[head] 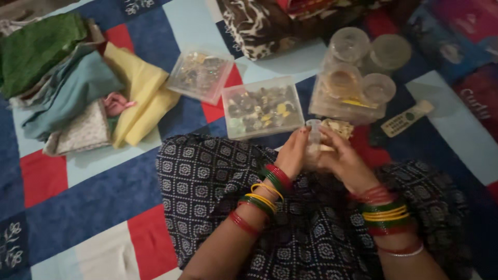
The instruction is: The person retrieves several boxes containing jewelry and accessories from a shelf, sits down, and wipes the items with a cloth.
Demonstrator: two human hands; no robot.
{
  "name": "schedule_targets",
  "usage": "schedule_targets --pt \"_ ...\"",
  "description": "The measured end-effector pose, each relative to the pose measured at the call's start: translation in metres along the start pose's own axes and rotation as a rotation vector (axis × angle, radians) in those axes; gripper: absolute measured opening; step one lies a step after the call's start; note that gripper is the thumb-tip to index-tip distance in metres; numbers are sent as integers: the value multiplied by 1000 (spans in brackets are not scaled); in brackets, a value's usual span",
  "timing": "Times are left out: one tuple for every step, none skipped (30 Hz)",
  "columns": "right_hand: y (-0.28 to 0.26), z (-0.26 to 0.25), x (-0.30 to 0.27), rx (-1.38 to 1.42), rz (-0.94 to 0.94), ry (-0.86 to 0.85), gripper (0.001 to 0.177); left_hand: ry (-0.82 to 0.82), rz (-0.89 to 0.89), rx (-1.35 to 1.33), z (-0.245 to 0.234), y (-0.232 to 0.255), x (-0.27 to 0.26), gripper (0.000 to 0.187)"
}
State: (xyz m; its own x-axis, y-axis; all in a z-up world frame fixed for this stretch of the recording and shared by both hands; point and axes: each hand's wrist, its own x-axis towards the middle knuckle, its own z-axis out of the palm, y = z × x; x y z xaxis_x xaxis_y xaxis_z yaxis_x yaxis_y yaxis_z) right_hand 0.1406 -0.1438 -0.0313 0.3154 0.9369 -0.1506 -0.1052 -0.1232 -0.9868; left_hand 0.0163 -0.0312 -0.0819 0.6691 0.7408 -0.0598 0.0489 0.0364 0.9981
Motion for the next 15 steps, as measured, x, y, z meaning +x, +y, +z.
schedule_targets --pt "5 6 -1 -77 -36 -56 75 6 -3 12 -4 -2 -6 69" --pt "8 10 0 -56 -10 -69 75 11 -5 24 -9 -3 -11 68" --pt "10 13 0 -38 14 -76 75 11 -58 12 -11 -4 -14 67" --pt "12 14 1 -21 39 -83 76 11 -110 1 -14 -3 -17 66" --pt "12 16 2 -67 29 -74 76 5 -162 -13 -15 -2 -17 64" --pt "12 17 3 -114 19 -65 76 14 -158 14 -17 -2 -16 64" --pt "11 19 4 -162 10 -54 76 22 -154 41 -18 -1 -14 63" --pt "9 20 4 -187 -7 -51 76 30 -149 67 -19 -1 -12 63" --pt "6 20 5 -213 -24 -49 77 45 -111 98 -20 -1 -9 62" --pt "2 21 6 -238 -42 -48 77 59 -72 129 -21 -1 -6 62" --pt "-1 22 6 -277 -76 -35 77 75 -33 161 -22 0 -3 61" --pt "-4 23 7 -316 -111 -22 78 64 -45 133 -22 0 0 60" --pt "-6 24 7 -354 -143 -11 78 55 -60 105 -23 1 3 60" --pt "-7 25 8 -380 -174 7 78 45 -75 78 -23 0 7 59" --pt "-7 25 10 -405 -205 22 78 43 -81 83 -23 0 10 59"
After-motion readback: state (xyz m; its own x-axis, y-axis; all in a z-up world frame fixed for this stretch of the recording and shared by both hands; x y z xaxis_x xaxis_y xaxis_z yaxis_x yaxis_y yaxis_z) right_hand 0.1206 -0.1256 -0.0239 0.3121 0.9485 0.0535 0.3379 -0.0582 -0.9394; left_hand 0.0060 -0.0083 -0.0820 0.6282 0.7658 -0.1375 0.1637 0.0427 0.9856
